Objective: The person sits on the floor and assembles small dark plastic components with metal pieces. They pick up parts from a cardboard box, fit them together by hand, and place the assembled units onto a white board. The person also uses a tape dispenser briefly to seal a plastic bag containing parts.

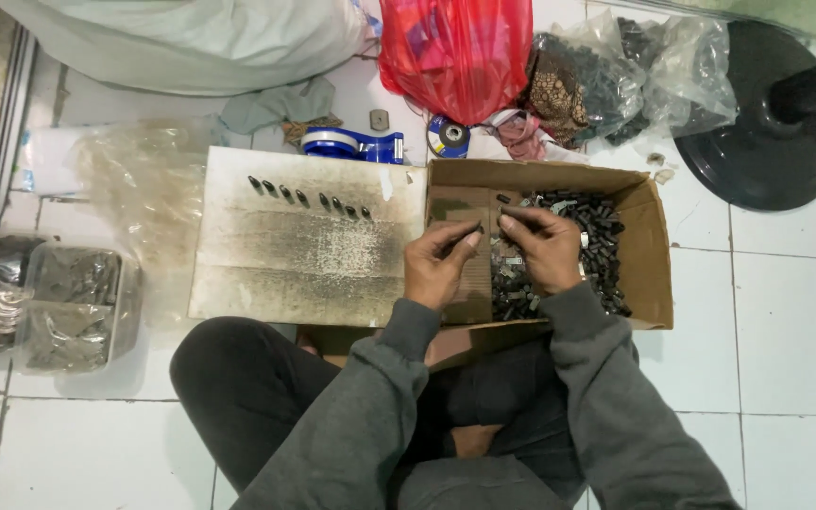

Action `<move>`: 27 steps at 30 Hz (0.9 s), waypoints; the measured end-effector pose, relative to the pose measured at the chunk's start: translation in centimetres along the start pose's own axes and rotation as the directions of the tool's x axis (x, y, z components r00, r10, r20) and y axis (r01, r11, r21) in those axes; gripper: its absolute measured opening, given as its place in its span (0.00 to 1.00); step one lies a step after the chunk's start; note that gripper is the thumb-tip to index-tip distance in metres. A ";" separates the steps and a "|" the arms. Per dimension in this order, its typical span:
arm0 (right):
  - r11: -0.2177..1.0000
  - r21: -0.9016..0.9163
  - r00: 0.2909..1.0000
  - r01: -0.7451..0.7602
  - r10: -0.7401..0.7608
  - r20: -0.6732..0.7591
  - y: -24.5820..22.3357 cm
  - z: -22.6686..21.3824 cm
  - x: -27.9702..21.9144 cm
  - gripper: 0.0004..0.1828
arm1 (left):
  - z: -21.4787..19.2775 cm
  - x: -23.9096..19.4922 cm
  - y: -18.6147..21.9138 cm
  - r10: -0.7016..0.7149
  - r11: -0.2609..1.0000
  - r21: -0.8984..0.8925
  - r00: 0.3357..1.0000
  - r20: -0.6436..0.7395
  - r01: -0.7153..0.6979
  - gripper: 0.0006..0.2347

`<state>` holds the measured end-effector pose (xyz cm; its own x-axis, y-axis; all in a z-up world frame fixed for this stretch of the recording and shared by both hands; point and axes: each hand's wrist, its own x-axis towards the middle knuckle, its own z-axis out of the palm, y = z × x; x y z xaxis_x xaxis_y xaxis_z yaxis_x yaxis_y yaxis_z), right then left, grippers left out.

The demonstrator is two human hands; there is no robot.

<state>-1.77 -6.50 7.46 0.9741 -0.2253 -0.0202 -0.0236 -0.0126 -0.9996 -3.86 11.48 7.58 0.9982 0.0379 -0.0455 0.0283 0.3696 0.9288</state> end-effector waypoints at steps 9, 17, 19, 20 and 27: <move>0.991 0.061 0.993 0.117 -0.117 0.011 -6.0 8.0 -6.4 0.12 | -4.4 -3.7 6.3 0.031 0.994 -0.101 0.995 -0.099 -0.041 0.10; 0.979 -0.021 0.979 0.203 -0.202 0.030 -6.9 10.4 -9.1 0.10 | -6.1 -4.9 7.5 0.159 0.979 -0.106 0.975 -0.156 -0.177 0.08; 0.972 -0.046 0.972 0.232 -0.231 0.034 -6.9 10.6 -9.2 0.09 | -6.3 -4.8 7.9 0.197 0.973 -0.092 0.968 -0.155 -0.212 0.07; 0.964 -0.034 0.964 0.265 -0.264 0.030 -6.7 10.6 -9.5 0.08 | -6.3 -5.1 8.0 0.227 0.969 -0.065 0.962 -0.155 -0.239 0.07; 0.941 0.025 0.941 0.338 -0.337 -0.010 -6.3 10.7 -10.7 0.07 | -6.2 -6.3 9.2 0.320 0.947 0.002 0.939 -0.129 -0.322 0.06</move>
<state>-9.59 6.40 13.81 0.9225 -0.2180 0.3185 0.3121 -0.0640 -0.9479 -10.18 20.44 14.14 0.9394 0.2734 0.2071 -0.2949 0.3359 0.8945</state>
